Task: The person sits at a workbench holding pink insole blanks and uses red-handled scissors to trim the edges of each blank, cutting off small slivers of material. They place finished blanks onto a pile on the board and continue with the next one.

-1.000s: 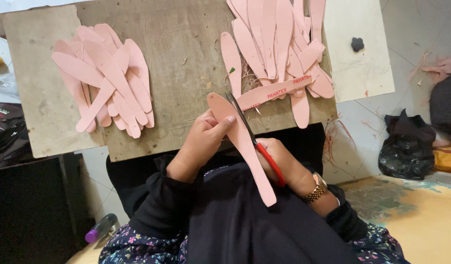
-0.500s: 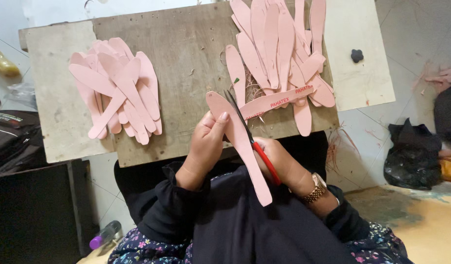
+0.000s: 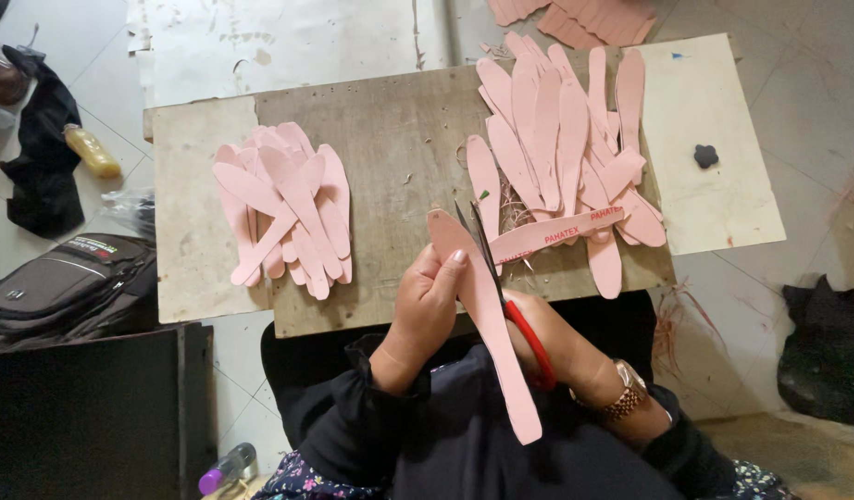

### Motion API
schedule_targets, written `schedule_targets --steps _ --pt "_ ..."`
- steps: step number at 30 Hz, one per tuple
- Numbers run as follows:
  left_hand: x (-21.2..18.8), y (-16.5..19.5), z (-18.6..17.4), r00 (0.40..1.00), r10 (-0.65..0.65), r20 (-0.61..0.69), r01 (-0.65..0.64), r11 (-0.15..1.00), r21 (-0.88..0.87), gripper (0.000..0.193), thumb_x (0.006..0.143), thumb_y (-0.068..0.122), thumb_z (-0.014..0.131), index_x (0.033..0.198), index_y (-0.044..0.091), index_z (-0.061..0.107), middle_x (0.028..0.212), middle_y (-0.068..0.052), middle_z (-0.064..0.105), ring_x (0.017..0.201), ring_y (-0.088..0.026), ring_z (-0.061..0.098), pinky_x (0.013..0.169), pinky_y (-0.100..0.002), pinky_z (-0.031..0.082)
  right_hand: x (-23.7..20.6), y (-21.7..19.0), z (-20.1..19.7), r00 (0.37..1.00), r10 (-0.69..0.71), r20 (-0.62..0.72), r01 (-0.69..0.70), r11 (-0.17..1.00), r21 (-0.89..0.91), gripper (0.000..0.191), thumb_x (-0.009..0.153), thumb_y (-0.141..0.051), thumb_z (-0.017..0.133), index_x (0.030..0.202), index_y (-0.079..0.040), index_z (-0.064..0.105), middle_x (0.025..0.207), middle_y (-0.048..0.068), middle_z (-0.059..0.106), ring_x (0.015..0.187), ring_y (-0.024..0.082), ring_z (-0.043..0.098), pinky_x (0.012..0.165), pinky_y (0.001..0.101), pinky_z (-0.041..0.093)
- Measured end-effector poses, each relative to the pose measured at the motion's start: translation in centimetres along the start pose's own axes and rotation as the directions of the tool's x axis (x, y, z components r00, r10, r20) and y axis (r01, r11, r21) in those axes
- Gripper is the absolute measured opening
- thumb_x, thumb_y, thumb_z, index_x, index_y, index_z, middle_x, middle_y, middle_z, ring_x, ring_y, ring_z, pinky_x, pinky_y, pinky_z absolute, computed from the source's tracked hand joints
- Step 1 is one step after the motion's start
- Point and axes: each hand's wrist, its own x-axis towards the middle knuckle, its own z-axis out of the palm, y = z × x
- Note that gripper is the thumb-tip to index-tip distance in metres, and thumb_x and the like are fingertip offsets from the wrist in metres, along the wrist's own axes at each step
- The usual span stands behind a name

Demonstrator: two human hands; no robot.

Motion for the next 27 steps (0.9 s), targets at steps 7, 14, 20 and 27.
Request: schedule_targets --steps 7,14,20,27 --pt "-0.3 0.8 0.0 0.999 0.046 -0.008 -0.045 0.997 0.067 0.023 0.109 0.016 0.051 0.120 -0.001 0.063 0.105 0.000 0.067 0.095 -0.006 0.059 0.085 -0.023 0.050 0.1 0.6 0.2 1.000 0.023 -0.015 -0.023 0.999 -0.037 0.021 0.093 -0.022 0.058 0.093 -0.001 0.062 0.071 0.004 0.067 0.065 0.009 0.058 0.058 0.0294 0.052" --pt "-0.3 0.6 -0.2 0.999 0.042 -0.014 -0.041 0.997 0.072 0.022 0.109 0.016 0.052 0.120 0.000 0.063 0.105 -0.001 0.067 0.095 -0.007 0.059 0.086 -0.024 0.050 -0.2 0.9 0.3 0.999 0.041 -0.025 -0.040 0.999 0.026 0.027 0.097 -0.026 0.057 0.090 -0.001 0.064 0.069 0.001 0.066 0.064 0.006 0.056 0.056 0.0269 0.050" --pt "-0.2 -0.1 -0.5 0.999 0.033 -0.014 -0.033 0.999 0.043 0.022 0.109 0.017 0.052 0.119 0.000 0.063 0.105 -0.001 0.067 0.095 -0.007 0.059 0.086 -0.024 0.049 -0.2 1.4 0.7 0.995 0.097 -0.035 -0.094 0.993 0.077 0.028 0.097 -0.027 0.059 0.088 -0.001 0.065 0.069 0.000 0.065 0.064 0.005 0.055 0.054 0.0258 0.049" --pt "0.1 -0.8 -0.9 1.000 -0.013 -0.008 0.013 0.999 -0.047 0.023 0.108 0.017 0.052 0.120 0.000 0.062 0.106 0.000 0.067 0.095 -0.006 0.059 0.086 -0.023 0.049 0.0 1.7 0.7 0.997 0.052 -0.057 -0.054 0.998 -0.041 0.029 0.098 -0.027 0.056 0.087 -0.003 0.065 0.068 0.003 0.069 0.061 0.006 0.062 0.055 0.0261 0.052"
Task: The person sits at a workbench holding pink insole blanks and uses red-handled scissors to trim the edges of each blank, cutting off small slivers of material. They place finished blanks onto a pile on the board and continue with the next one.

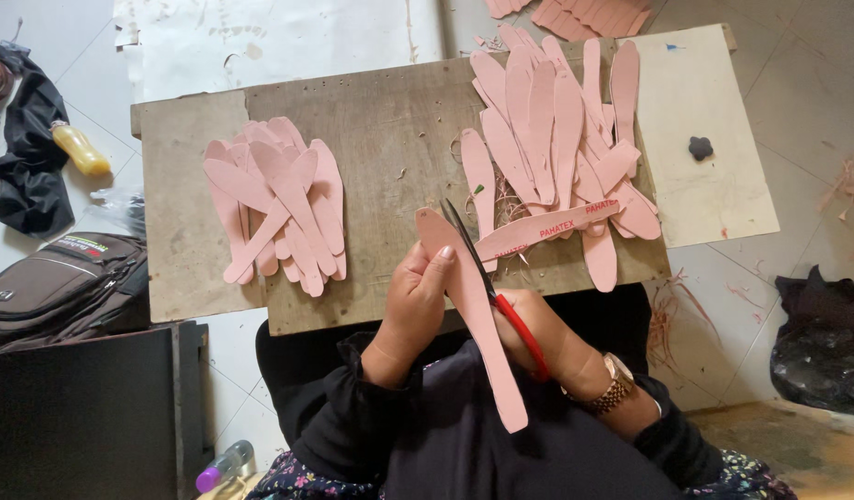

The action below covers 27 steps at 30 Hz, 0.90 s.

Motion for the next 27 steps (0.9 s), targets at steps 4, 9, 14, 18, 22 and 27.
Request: schedule_targets --steps 4,9,14,18,22,27 --pt "0.0 -0.3 -0.3 1.000 -0.002 0.000 0.002 1.000 0.022 0.022 0.109 0.018 0.053 0.119 0.000 0.062 0.105 0.000 0.067 0.094 -0.006 0.058 0.085 -0.023 0.049 0.0 0.1 0.3 0.999 0.049 -0.019 -0.049 0.999 0.007 0.030 0.099 -0.027 0.056 0.085 -0.002 0.065 0.065 0.006 0.068 0.057 0.009 0.061 0.052 0.0279 0.051" --pt "0.0 -0.5 -0.1 0.998 -0.054 0.038 0.056 0.998 -0.034 0.022 0.108 0.019 0.053 0.119 0.001 0.062 0.106 0.001 0.067 0.094 -0.005 0.058 0.085 -0.023 0.049 0.1 0.7 0.5 0.998 0.060 -0.011 -0.060 0.998 0.019 0.034 0.099 -0.028 0.054 0.080 -0.002 0.065 0.059 0.004 0.067 0.049 0.012 0.063 0.046 0.0290 0.051" --pt "0.7 1.2 -1.1 0.999 0.025 0.035 -0.028 0.997 0.070 0.022 0.109 0.019 0.054 0.119 0.001 0.062 0.105 0.002 0.067 0.094 -0.005 0.058 0.084 -0.022 0.049 0.5 0.7 0.0 0.970 0.239 -0.034 -0.213 0.914 0.346 0.033 0.100 -0.028 0.059 0.081 -0.001 0.063 0.062 0.008 0.063 0.047 0.013 0.056 0.043 0.0294 0.044" --pt "0.6 3.4 -1.4 0.996 0.065 0.059 -0.077 0.971 0.228 0.021 0.110 0.018 0.055 0.119 0.000 0.063 0.098 0.001 0.066 0.089 -0.005 0.058 0.080 -0.022 0.050 1.6 -0.6 -1.0 0.975 0.153 -0.161 -0.069 0.898 0.434 0.022 0.095 -0.026 0.060 0.095 -0.006 0.066 0.078 0.005 0.071 0.065 0.009 0.068 0.051 0.0257 0.051" --pt "0.9 5.6 -0.6 0.991 0.034 0.130 -0.080 0.927 0.367 0.021 0.107 0.018 0.058 0.117 0.001 0.062 0.095 -0.004 0.070 0.085 -0.009 0.063 0.076 -0.026 0.053 2.4 -3.3 -2.2 0.975 -0.032 -0.219 0.103 0.942 0.320 0.025 0.098 -0.026 0.065 0.100 0.000 0.067 0.081 0.004 0.070 0.063 0.009 0.059 0.055 0.0246 0.047" --pt "0.9 7.9 0.4 0.974 0.011 0.226 -0.136 0.827 0.546 0.024 0.101 0.016 0.061 0.121 0.003 0.062 0.099 -0.009 0.074 0.089 -0.014 0.072 0.078 -0.029 0.056 4.3 -6.9 -2.7 0.931 -0.204 -0.303 0.269 0.943 0.194 0.020 0.092 -0.017 0.072 0.106 -0.004 0.066 0.086 -0.004 0.066 0.076 0.003 0.059 0.067 0.0197 0.050"
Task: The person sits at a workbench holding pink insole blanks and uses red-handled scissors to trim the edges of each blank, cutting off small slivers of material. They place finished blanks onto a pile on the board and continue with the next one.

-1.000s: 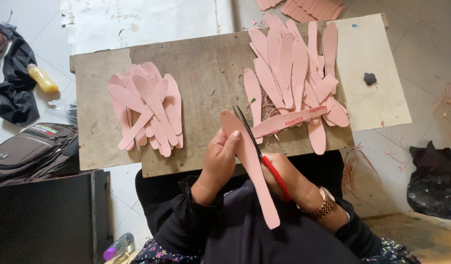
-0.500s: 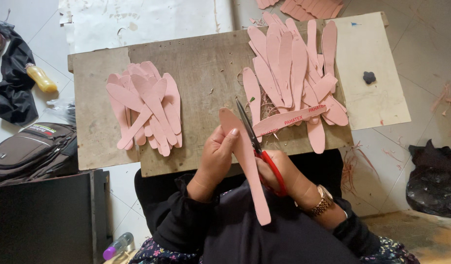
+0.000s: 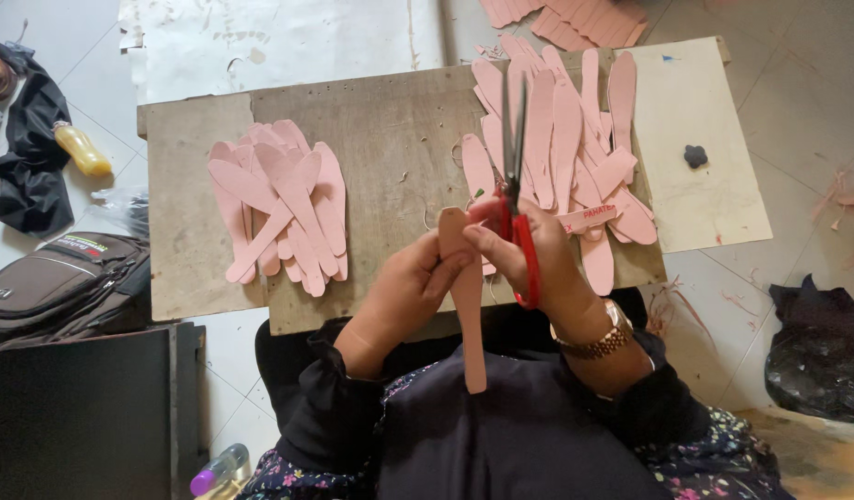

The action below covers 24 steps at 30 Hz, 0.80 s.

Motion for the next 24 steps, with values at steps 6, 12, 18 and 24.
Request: schedule_targets --steps 6,12,18,24 --pt "0.1 0.0 0.1 0.984 -0.114 0.140 0.126 0.989 -0.082 0.031 0.092 0.018 0.071 0.115 0.003 0.058 0.096 -0.007 0.073 0.084 -0.012 0.069 0.075 -0.029 0.057 2.6 -0.8 0.3 0.983 -0.183 0.004 0.183 0.976 -0.122 0.015 0.099 -0.013 0.074 0.101 -0.001 0.064 0.088 -0.004 0.060 0.079 0.004 0.055 0.071 0.0208 0.049" --pt "-1.8 -1.3 -2.9 0.969 -0.221 -0.113 0.236 0.961 0.144 0.032 0.086 0.020 0.082 0.108 0.001 0.067 0.083 -0.004 0.072 0.074 -0.009 0.063 0.068 -0.025 0.052 2.8 -0.6 -2.8 0.952 -0.047 -0.303 0.075 0.994 0.081 0.016 0.091 -0.009 0.070 0.102 -0.003 0.061 0.083 0.002 0.062 0.065 0.010 0.058 0.060 0.0257 0.049" --pt "-2.4 -2.8 -5.9 0.908 -0.092 -0.408 0.048 0.992 -0.117 0.027 0.084 0.009 0.084 0.101 0.001 0.066 0.088 -0.003 0.071 0.079 -0.006 0.063 0.068 -0.022 0.051 0.4 1.7 -5.0 0.999 0.042 -0.024 -0.033 0.958 0.283 0.010 0.091 -0.007 0.063 0.099 -0.003 0.059 0.088 0.006 0.064 0.076 0.014 0.063 0.066 0.0266 0.049" --pt "-1.7 -4.9 -5.1 0.856 -0.198 -0.477 -0.196 0.729 -0.656 0.013 0.097 0.005 0.074 0.106 0.004 0.066 0.096 -0.003 0.070 0.086 -0.010 0.066 0.083 -0.025 0.055 -2.7 4.4 -3.8 0.957 0.120 0.264 -0.220 0.893 0.392 0.009 0.092 -0.005 0.063 0.089 -0.004 0.055 0.085 0.009 0.062 0.077 0.015 0.060 0.070 0.0286 0.050"
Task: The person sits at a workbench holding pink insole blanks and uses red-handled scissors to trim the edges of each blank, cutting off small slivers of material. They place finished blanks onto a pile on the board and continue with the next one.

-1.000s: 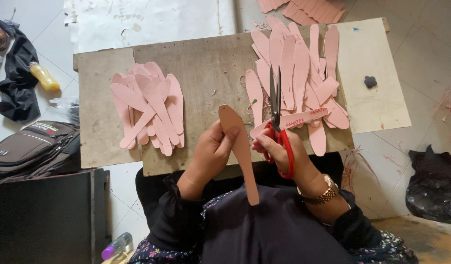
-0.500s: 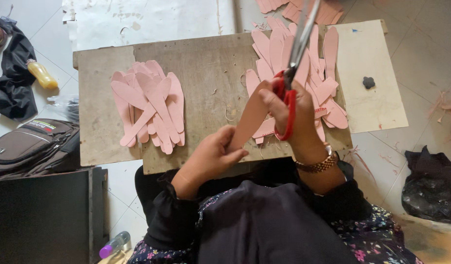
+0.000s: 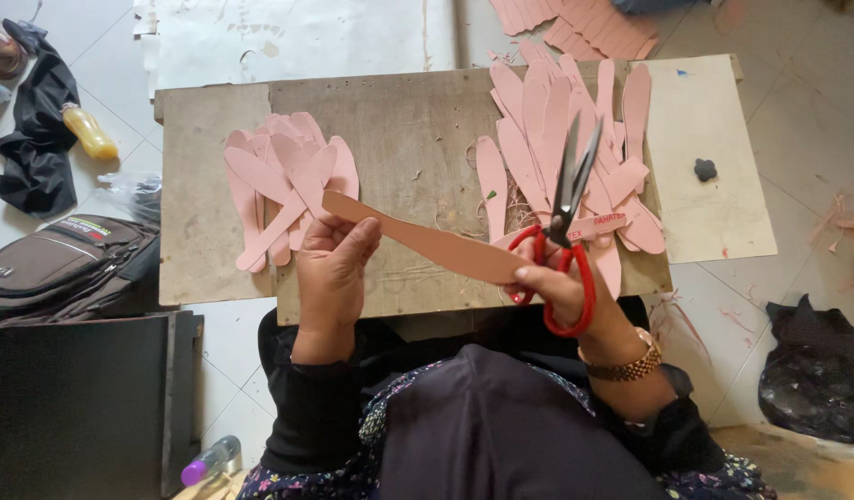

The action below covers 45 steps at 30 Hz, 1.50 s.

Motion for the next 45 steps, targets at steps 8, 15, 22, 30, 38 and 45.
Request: schedule_targets --steps 8,15,22,30,38,45 --pt "-0.9 -3.0 1.5 0.995 -0.095 0.028 0.094 0.994 0.052 0.018 0.103 0.017 0.066 0.112 0.002 0.070 0.092 -0.002 0.072 0.080 -0.009 0.065 0.076 -0.026 0.055 -1.7 3.4 2.8 0.982 0.189 -0.014 -0.189 0.978 -0.085 0.011 0.087 -0.005 0.068 0.089 -0.004 0.057 0.087 0.011 0.068 0.078 0.015 0.064 0.066 0.0288 0.050" --pt "-2.2 -3.9 3.5 0.982 -0.073 0.172 0.041 0.982 0.186 0.022 0.104 0.013 0.066 0.118 -0.003 0.068 0.096 -0.002 0.072 0.085 -0.007 0.063 0.078 -0.023 0.052 -1.9 4.5 4.1 0.960 0.269 0.081 -0.252 0.952 -0.172 0.029 0.083 -0.013 0.068 0.109 -0.004 0.060 0.095 0.006 0.069 0.085 0.012 0.071 0.076 0.0281 0.058" --pt "-2.7 -4.0 4.1 0.982 -0.100 0.160 0.063 0.974 0.217 0.020 0.102 0.012 0.066 0.115 -0.003 0.069 0.098 -0.002 0.073 0.087 -0.006 0.063 0.079 -0.022 0.052 -1.7 4.7 4.6 0.958 0.260 0.121 -0.230 0.948 -0.221 0.023 0.085 -0.010 0.067 0.105 -0.002 0.059 0.088 0.003 0.066 0.080 0.012 0.067 0.077 0.0312 0.057" --pt "-2.8 -4.2 3.8 0.981 -0.084 0.172 0.050 0.980 0.192 0.018 0.104 0.012 0.066 0.114 -0.003 0.069 0.096 -0.002 0.071 0.085 -0.006 0.062 0.076 -0.022 0.051 -1.6 4.7 4.5 0.957 0.225 0.182 -0.193 0.965 -0.177 0.011 0.087 -0.006 0.064 0.094 0.000 0.058 0.079 0.004 0.060 0.071 0.012 0.059 0.082 0.0351 0.061" --pt "-2.5 -4.4 3.5 0.980 -0.094 0.177 0.060 0.980 0.190 0.012 0.104 0.009 0.064 0.109 -0.001 0.065 0.097 -0.002 0.071 0.087 -0.006 0.063 0.078 -0.022 0.052 -2.0 4.4 4.6 0.958 0.225 0.179 -0.200 0.969 -0.148 0.013 0.087 -0.005 0.065 0.097 -0.001 0.058 0.082 0.004 0.062 0.075 0.013 0.061 0.081 0.0343 0.058" --pt "-2.8 -4.5 3.6 0.952 -0.166 0.257 0.111 0.970 0.214 0.010 0.103 0.007 0.064 0.109 -0.001 0.064 0.101 -0.001 0.071 0.090 -0.006 0.064 0.081 -0.022 0.053 -2.0 4.4 4.5 0.953 0.298 0.064 -0.288 0.950 -0.124 0.023 0.083 -0.006 0.067 0.104 -0.003 0.059 0.083 0.004 0.064 0.074 0.013 0.063 0.074 0.0324 0.056"
